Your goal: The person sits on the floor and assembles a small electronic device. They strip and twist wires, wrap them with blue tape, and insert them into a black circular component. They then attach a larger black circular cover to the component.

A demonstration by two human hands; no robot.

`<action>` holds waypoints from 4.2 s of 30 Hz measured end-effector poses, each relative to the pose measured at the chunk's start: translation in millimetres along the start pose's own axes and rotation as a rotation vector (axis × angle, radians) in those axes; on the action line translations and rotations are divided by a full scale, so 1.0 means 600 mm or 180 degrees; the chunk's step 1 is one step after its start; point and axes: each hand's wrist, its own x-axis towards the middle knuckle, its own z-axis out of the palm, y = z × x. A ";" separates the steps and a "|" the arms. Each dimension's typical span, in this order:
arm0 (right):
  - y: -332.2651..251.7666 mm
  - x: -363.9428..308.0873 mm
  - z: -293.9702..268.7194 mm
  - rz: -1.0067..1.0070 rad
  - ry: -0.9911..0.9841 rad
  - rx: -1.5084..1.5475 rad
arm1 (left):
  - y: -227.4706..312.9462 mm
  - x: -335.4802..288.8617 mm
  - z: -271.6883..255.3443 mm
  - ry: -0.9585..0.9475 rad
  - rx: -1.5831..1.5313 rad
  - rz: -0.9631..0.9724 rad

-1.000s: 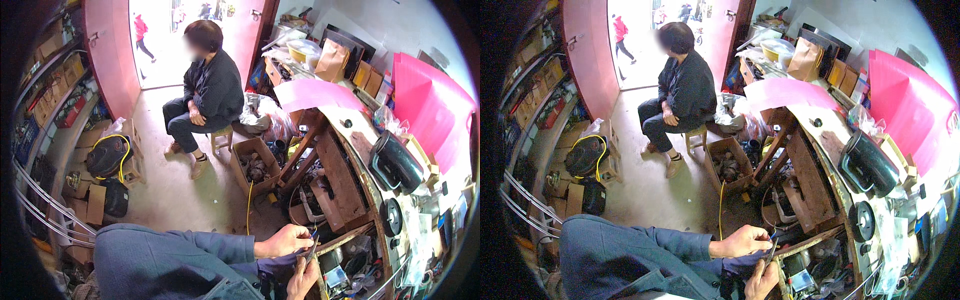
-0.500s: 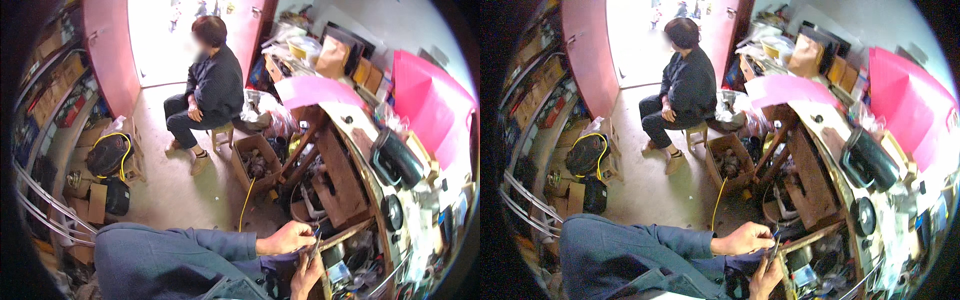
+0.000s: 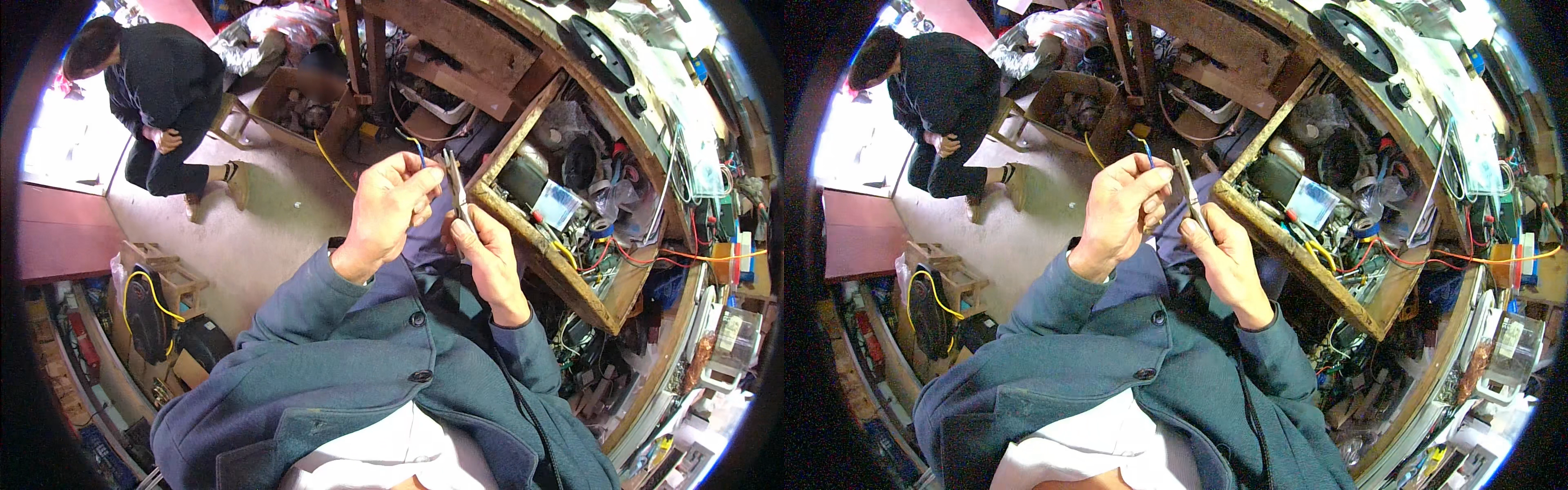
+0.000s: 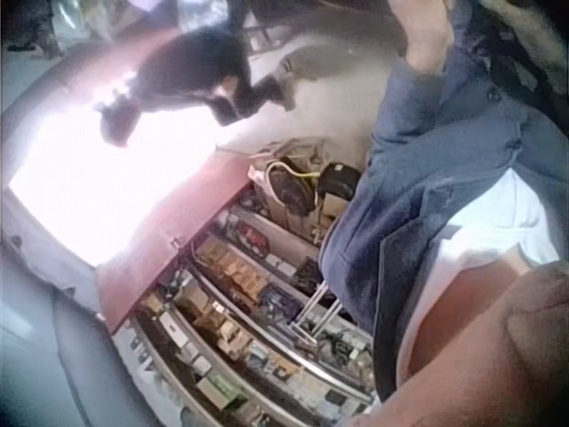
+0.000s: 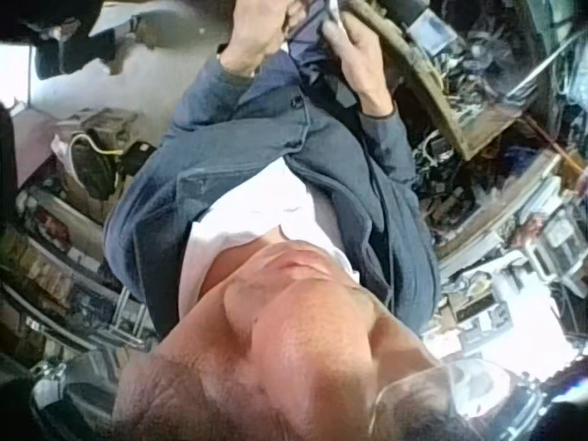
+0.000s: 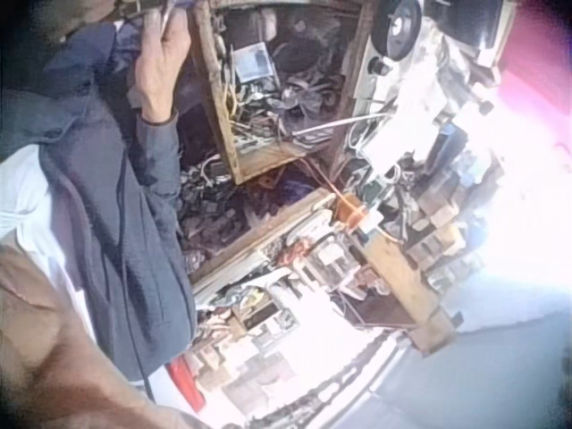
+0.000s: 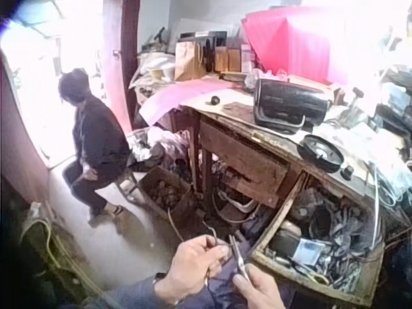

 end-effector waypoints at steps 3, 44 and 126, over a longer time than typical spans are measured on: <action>0.006 -0.002 0.006 -0.0026 0.0126 0.0074 | 0.005 0.002 -0.003 0.0066 -0.0145 -0.0148; -0.031 -0.005 0.022 -0.1044 0.1055 -0.2534 | -0.014 -0.015 0.009 -0.0172 0.0293 -0.0163; -0.097 -0.023 -0.086 -0.0585 0.1418 -0.0886 | -0.032 0.044 0.059 -0.1136 0.0862 -0.0149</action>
